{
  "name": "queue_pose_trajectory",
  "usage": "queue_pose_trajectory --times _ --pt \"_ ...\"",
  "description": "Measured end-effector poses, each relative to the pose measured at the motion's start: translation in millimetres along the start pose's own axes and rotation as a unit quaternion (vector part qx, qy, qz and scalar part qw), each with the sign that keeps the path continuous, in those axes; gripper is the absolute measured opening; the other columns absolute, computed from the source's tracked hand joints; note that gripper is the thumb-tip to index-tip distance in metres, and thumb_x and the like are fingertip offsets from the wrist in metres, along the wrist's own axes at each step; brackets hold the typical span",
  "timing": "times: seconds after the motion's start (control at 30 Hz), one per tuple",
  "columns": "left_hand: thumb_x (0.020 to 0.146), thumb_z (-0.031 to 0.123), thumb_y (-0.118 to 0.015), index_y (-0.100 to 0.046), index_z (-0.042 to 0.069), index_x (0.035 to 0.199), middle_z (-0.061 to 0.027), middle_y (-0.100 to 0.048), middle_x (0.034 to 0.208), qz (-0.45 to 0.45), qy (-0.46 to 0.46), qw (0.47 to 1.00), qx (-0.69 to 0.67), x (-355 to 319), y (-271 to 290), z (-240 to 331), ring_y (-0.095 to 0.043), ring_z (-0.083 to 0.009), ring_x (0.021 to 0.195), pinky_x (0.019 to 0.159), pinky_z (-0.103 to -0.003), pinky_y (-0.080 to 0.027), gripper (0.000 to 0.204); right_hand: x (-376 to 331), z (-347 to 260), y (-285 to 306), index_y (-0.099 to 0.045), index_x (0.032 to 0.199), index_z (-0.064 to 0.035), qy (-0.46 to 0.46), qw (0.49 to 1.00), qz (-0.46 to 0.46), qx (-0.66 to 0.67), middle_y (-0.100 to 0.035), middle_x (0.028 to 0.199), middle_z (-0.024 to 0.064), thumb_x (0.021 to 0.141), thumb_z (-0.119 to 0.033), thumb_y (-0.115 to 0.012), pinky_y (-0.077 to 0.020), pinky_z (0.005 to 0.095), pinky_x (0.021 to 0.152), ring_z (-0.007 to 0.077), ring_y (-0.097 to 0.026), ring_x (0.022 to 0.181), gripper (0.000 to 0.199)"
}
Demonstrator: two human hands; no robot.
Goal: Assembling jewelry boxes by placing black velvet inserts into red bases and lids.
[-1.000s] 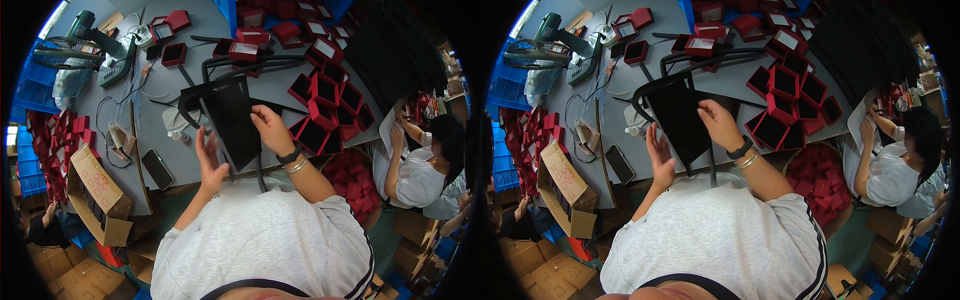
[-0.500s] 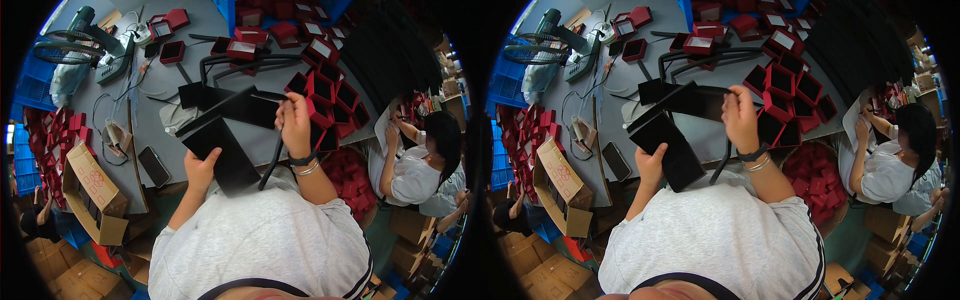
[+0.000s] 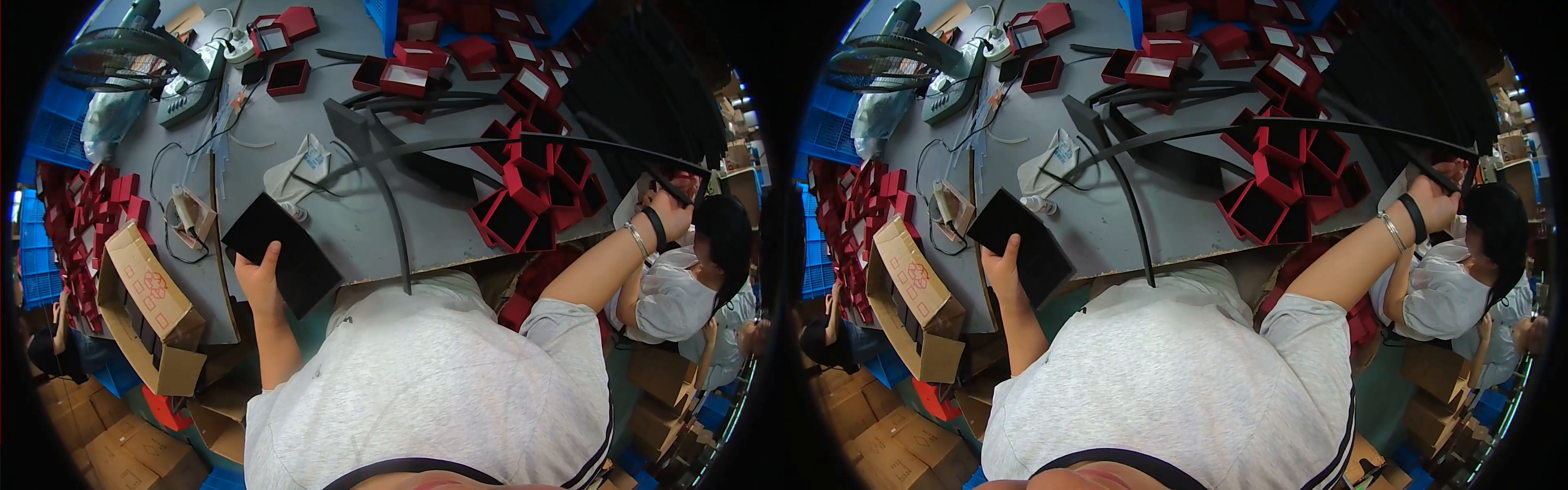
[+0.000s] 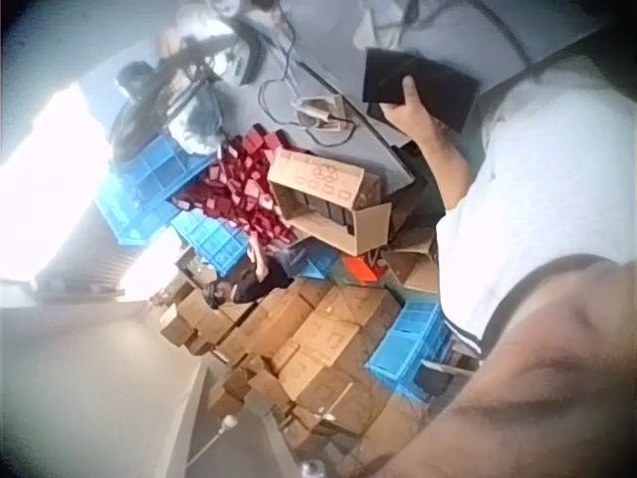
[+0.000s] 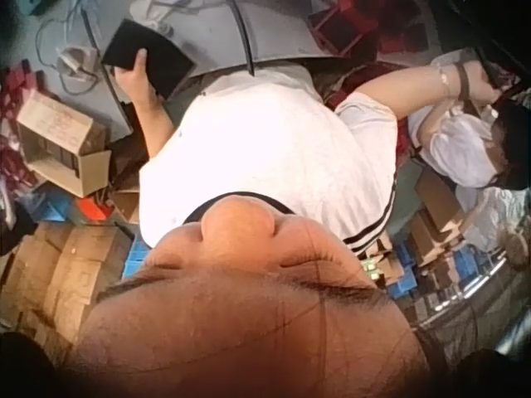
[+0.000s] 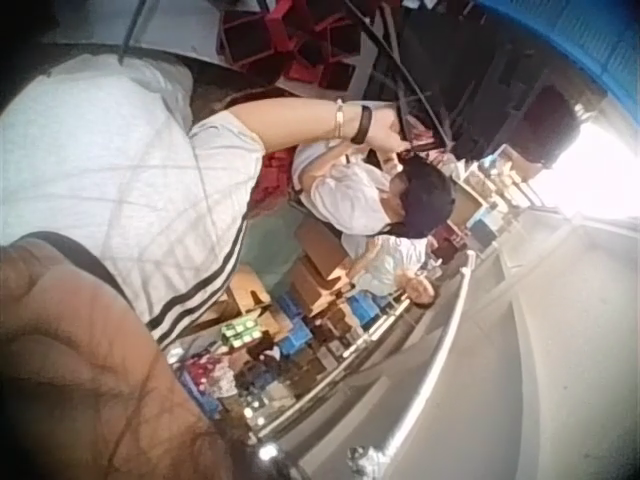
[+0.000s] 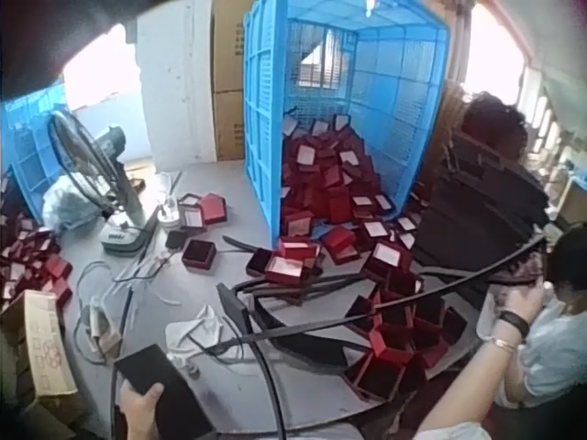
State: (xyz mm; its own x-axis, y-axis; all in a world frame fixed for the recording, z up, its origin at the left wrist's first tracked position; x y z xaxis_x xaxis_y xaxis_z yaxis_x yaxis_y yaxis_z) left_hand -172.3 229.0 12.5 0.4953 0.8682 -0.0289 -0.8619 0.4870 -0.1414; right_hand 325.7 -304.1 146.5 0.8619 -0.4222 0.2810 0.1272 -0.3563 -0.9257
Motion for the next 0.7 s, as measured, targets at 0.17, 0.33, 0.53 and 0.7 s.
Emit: queue_pose_trajectory --times 0.17,0.33,0.53,0.7 --pt "0.083 0.011 -0.079 -0.061 -0.002 0.116 -0.0076 -0.068 0.105 -0.023 0.017 0.997 0.07 -5 -20 -7 -0.064 -0.0159 0.095 0.088 -0.028 -0.049 0.04 45 -27 -3 -0.058 0.116 0.0056 -0.006 0.998 0.004 0.061 -0.066 0.11 0.0182 0.099 -0.014 -0.039 -0.0525 0.047 0.092 0.032 -0.064 0.104 0.032" --pt "0.081 0.01 -0.079 -0.061 -0.003 0.114 -0.0095 -0.069 0.104 -0.085 0.08 0.984 0.132 -9 -48 -14 -0.065 -0.0159 0.094 0.087 -0.029 -0.05 0.039 112 -106 -43 -0.065 0.108 0.0004 0.241 0.969 0.021 0.04 -0.07 0.104 0.0108 0.087 -0.026 -0.058 -0.0526 0.0395 0.088 0.0236 -0.067 0.1 0.035" --pt "0.083 0.008 -0.078 -0.061 -0.002 0.114 -0.0092 -0.069 0.107 -0.131 0.135 0.981 0.045 -22 -55 -48 -0.065 -0.0167 0.095 0.087 -0.031 -0.051 0.038 -119 97 -165 -0.053 0.11 0.01 0.202 0.852 -0.294 -0.384 -0.068 0.096 0.02 0.094 -0.001 -0.055 -0.0571 0.0331 0.086 0.0246 -0.069 0.085 0.02" --pt "0.084 0.015 -0.078 -0.061 -0.002 0.113 -0.0102 -0.07 0.104 -0.1 0.15 0.98 0.084 -32 -56 -80 -0.066 -0.0173 0.093 0.084 -0.031 -0.052 0.038 -255 284 -93 -0.064 0.117 -0.0073 -0.198 0.621 -0.603 -0.46 -0.065 0.103 0.009 0.087 0.006 -0.049 -0.052 0.0291 0.081 0.0189 -0.066 0.088 0.036"
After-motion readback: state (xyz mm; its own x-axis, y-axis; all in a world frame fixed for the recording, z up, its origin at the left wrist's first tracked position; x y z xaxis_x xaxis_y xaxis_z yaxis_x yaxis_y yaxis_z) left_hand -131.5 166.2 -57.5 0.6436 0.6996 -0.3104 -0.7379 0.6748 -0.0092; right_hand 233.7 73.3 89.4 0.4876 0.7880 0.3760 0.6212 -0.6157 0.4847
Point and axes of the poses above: each hand's wrist, its own x-axis towards the middle knuckle, its own y-axis out of the back of the hand, z = x × y, the point moved 2 cm from there along x, towards the middle knuckle
